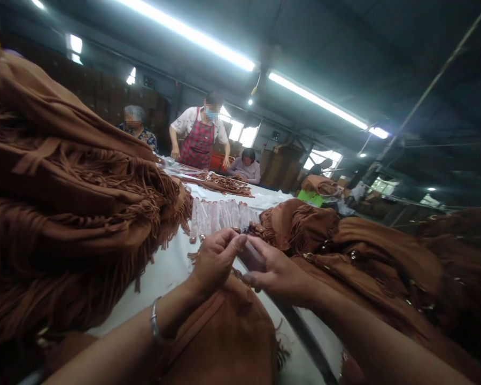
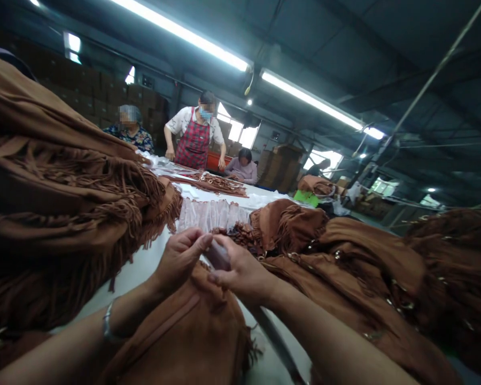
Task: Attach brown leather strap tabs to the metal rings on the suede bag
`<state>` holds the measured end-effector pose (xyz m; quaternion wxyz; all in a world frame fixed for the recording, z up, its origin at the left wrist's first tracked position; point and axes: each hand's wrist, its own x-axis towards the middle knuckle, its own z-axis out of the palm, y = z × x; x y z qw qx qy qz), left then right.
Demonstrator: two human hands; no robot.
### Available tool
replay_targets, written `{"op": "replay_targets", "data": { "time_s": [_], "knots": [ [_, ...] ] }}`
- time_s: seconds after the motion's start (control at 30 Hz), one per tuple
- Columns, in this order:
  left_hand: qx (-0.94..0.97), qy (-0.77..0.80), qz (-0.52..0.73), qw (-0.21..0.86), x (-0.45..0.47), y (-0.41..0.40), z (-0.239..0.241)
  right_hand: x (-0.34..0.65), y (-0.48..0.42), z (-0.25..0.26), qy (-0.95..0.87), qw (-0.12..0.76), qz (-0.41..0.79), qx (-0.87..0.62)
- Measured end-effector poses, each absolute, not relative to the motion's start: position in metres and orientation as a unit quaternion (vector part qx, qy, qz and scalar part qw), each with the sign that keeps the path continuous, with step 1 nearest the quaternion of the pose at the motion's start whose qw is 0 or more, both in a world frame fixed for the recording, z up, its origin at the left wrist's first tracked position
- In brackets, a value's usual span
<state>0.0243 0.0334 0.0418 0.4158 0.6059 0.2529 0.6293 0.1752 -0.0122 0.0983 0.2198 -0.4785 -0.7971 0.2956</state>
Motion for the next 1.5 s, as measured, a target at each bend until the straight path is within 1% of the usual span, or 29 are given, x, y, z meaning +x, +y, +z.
{"op": "replay_targets", "data": {
  "time_s": [0.07,0.1,0.17,0.27,0.37,0.53,0.7,0.77,0.9,1.0,1.07,1.1,1.13,1.23,1.27,1.33,1.4,1.5],
  "knots": [
    [0.574,0.256,0.652,0.424,0.023,0.038,0.04,0.189,-0.024,0.084,-0.736,0.207,0.4,-0.506],
    [0.556,0.251,0.659,0.44,0.023,0.04,0.039,0.196,-0.03,0.079,-0.708,0.206,0.426,-0.525],
    [0.525,0.232,0.646,0.503,0.025,0.04,0.039,0.206,-0.04,0.073,-0.679,0.209,0.433,-0.555],
    [0.483,0.194,0.588,0.619,0.034,0.032,0.037,0.211,-0.05,0.073,-0.692,0.201,0.426,-0.547],
    [0.445,0.162,0.566,0.675,0.043,0.022,0.031,0.209,-0.054,0.075,-0.701,0.206,0.428,-0.533],
    [0.443,0.138,0.539,0.703,0.053,0.015,0.02,0.209,-0.053,0.067,-0.73,0.213,0.398,-0.512],
    [0.466,0.138,0.534,0.692,0.058,0.012,0.017,0.218,-0.051,0.059,-0.78,0.198,0.271,-0.529],
    [0.478,0.149,0.524,0.689,0.059,0.01,0.018,0.217,-0.051,0.059,-0.784,0.199,0.24,-0.537],
    [0.521,0.143,0.474,0.695,0.06,0.007,0.016,0.208,-0.052,0.058,-0.781,0.201,0.234,-0.542],
    [0.522,0.129,0.468,0.701,0.059,0.009,0.011,0.209,-0.049,0.063,-0.778,0.188,0.276,-0.532],
    [0.522,0.117,0.462,0.708,0.058,0.012,0.009,0.216,-0.046,0.071,-0.78,0.169,0.332,-0.503],
    [0.52,0.112,0.456,0.713,0.057,0.012,0.008,0.22,-0.044,0.076,-0.775,0.173,0.359,-0.489],
    [0.52,0.109,0.448,0.719,0.057,0.012,0.007,0.223,-0.041,0.081,-0.764,0.196,0.381,-0.482],
    [0.531,0.101,0.408,0.736,0.06,0.009,0.005,0.222,-0.031,0.088,-0.699,0.309,0.402,-0.504],
    [0.538,0.091,0.388,0.743,0.061,0.008,0.004,0.217,-0.028,0.086,-0.681,0.329,0.409,-0.51],
    [0.538,0.076,0.367,0.755,0.066,0.006,-0.001,0.204,-0.023,0.078,-0.664,0.326,0.456,-0.495],
    [0.51,0.082,0.375,0.77,0.069,0.007,-0.007,0.19,-0.02,0.068,-0.64,0.311,0.533,-0.458],
    [0.477,0.098,0.388,0.783,0.072,0.01,-0.015,0.18,-0.018,0.057,-0.57,0.322,0.632,-0.415]
  ]
}}
